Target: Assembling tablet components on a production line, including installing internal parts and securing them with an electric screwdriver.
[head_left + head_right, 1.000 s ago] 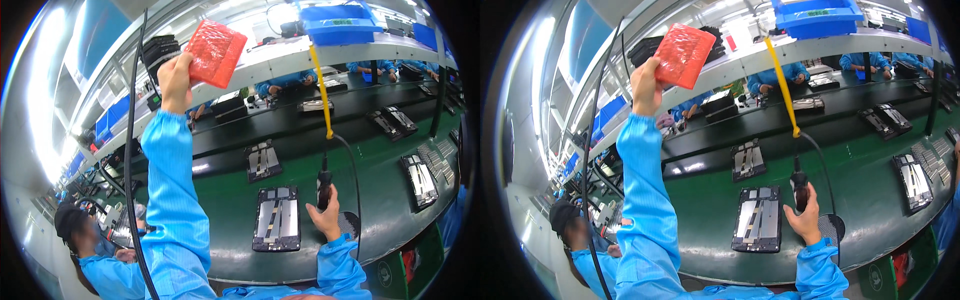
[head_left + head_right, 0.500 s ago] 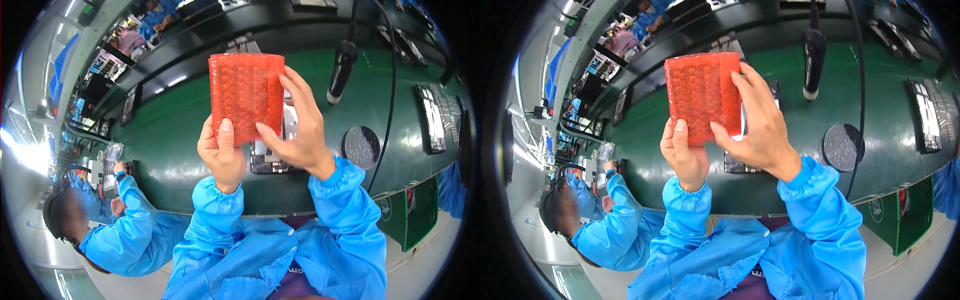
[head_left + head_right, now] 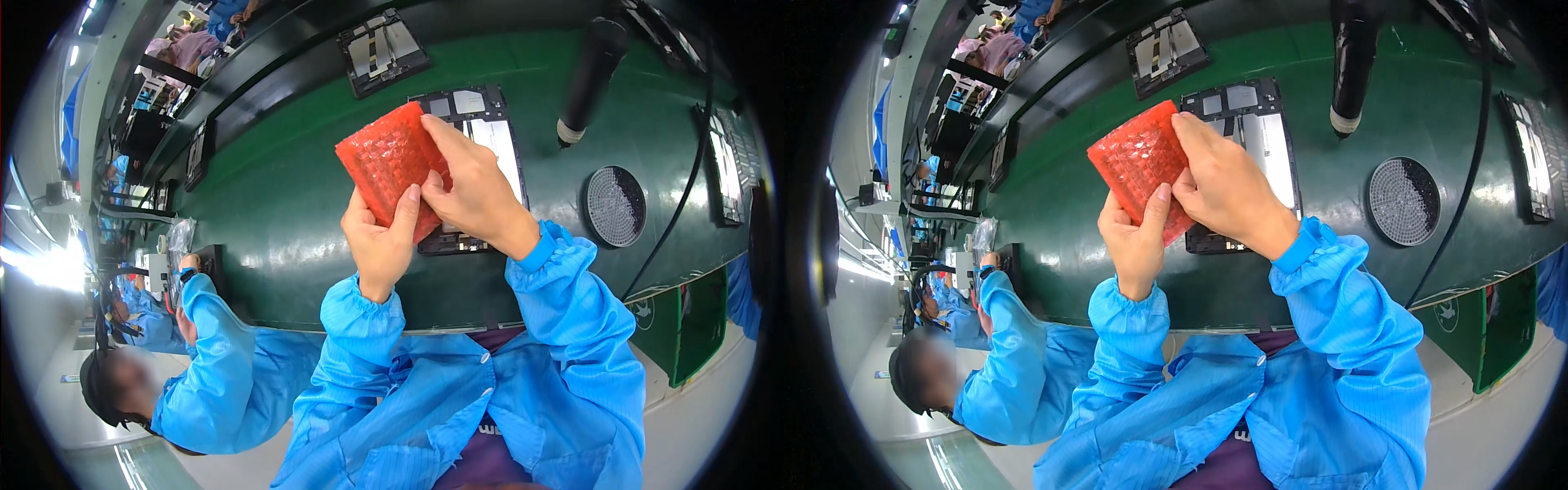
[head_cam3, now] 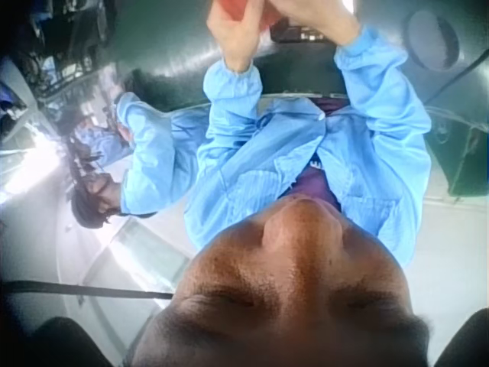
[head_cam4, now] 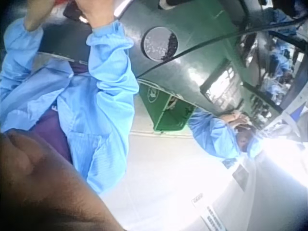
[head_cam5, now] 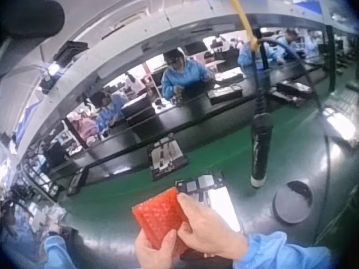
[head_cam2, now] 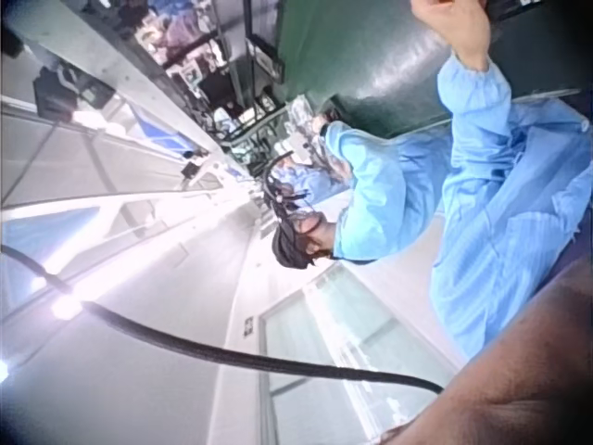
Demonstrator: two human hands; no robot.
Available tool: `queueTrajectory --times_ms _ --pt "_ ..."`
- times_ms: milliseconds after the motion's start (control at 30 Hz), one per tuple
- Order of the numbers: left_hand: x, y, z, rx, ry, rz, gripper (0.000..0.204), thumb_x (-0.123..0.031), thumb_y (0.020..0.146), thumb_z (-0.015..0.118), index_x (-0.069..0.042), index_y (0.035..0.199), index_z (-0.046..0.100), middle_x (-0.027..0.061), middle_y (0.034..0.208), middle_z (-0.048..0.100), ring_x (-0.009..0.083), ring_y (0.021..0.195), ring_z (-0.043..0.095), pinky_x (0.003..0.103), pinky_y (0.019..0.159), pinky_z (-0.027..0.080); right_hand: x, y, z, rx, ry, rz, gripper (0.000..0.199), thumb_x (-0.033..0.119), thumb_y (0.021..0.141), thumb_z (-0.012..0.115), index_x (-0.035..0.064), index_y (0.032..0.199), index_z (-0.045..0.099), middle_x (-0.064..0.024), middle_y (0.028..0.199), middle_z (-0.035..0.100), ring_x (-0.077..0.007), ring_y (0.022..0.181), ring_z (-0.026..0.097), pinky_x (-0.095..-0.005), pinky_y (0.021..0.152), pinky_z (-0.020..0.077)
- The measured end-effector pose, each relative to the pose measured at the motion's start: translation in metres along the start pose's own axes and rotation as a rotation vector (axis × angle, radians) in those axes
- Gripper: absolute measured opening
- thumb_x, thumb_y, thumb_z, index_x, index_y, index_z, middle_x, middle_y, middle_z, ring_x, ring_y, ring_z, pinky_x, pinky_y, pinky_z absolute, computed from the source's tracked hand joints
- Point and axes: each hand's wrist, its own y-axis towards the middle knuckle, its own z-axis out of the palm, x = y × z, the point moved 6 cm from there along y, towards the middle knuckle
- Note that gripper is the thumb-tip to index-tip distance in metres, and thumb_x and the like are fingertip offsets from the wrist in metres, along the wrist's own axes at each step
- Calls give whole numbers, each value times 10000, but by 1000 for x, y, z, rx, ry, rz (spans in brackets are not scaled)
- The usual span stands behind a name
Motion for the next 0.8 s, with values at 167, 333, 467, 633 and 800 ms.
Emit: queueTrajectory --times_ms 167,333,467,633,800 --pt "-8 2 -7 20 121 21 282 -32 822 628 33 1079 534 91 991 632 126 883 596 263 776 483 -1 6 7 -7 21 -78 485 -14 701 556 -122 1161 445 -298 1115 529 -424 938 567 -419 777 496" --pt "-18 2 -4 -6 334 132 276 -32 783 646 31 1036 554 87 909 660 120 810 615 254 728 488 -6 10 6 -76 61 -77 448 -20 716 546 -110 1147 462 -273 1042 564 -411 858 588 -421 723 506" --pt "-26 0 3 12 397 186 281 -32 766 653 32 1024 561 86 874 668 117 781 619 252 709 490 -15 9 1 -66 23 27 459 -52 715 563 -60 1170 501 -214 1011 613 -336 846 632 -347 686 527" --pt "-20 4 3 52 411 126 301 -23 755 655 34 1033 557 86 859 668 106 776 614 247 696 492 -7 14 -11 -242 -140 -170 411 -36 718 582 -53 1126 531 -191 962 620 -321 792 632 -346 651 524" --pt "-28 0 12 85 401 84 300 -22 754 655 31 1033 556 80 862 665 102 782 612 247 702 493 -5 11 -14 -273 -167 -236 321 23 729 596 -48 1038 542 -194 946 606 -323 728 615 -389 622 521"
